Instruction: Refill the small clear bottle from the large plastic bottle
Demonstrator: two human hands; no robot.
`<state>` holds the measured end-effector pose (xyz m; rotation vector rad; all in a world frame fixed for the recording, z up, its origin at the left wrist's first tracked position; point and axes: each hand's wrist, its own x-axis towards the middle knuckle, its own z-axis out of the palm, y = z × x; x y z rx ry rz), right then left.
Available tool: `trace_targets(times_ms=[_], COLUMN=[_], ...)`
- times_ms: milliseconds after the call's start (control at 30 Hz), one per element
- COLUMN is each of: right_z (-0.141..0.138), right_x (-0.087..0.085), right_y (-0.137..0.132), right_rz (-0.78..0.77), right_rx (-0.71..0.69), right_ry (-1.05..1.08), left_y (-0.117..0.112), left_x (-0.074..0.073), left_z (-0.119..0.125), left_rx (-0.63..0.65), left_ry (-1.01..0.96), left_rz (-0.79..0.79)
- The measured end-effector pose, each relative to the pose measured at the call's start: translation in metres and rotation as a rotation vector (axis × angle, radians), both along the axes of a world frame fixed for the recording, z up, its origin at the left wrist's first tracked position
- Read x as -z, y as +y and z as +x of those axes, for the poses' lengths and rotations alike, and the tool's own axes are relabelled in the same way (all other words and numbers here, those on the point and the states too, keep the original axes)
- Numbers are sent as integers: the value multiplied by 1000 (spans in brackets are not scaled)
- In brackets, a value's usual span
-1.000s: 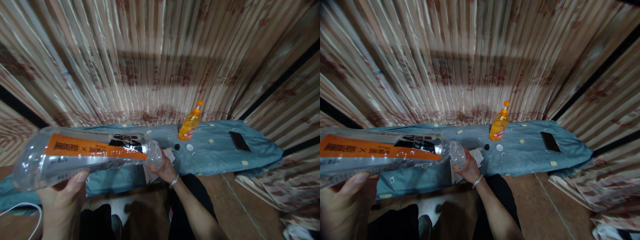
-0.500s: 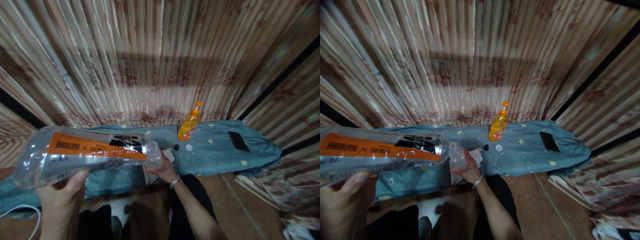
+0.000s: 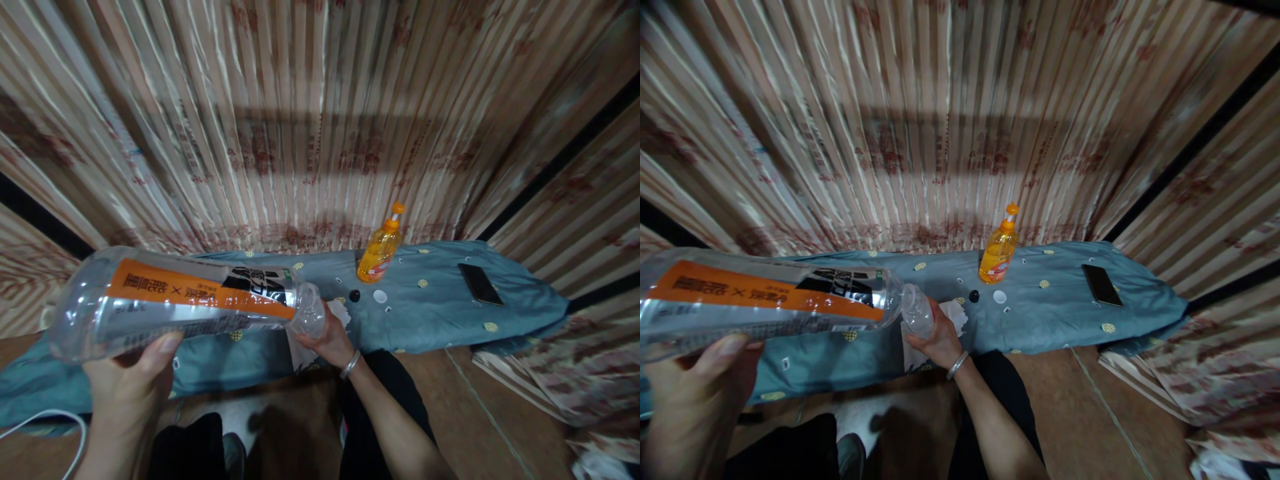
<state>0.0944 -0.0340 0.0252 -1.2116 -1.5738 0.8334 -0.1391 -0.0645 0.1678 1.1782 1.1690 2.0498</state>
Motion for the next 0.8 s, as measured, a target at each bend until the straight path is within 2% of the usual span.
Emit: trace_targets(times_ms=[167,433,800], right_z=[0,-1,0], right_x=[0,3,1], right_y=[-1,0,-1], right_rz=[9,18,15], right_rx=[19,14,15], right_ry=[-18,2,-1], left_y=[2,-2,-8], left_x=[1,-6,-8], left_z=[-2,6,10], left_rx=[-9,6,-61], left_ry=[-13,-28,-32], left_rz=[-69,-50,-123])
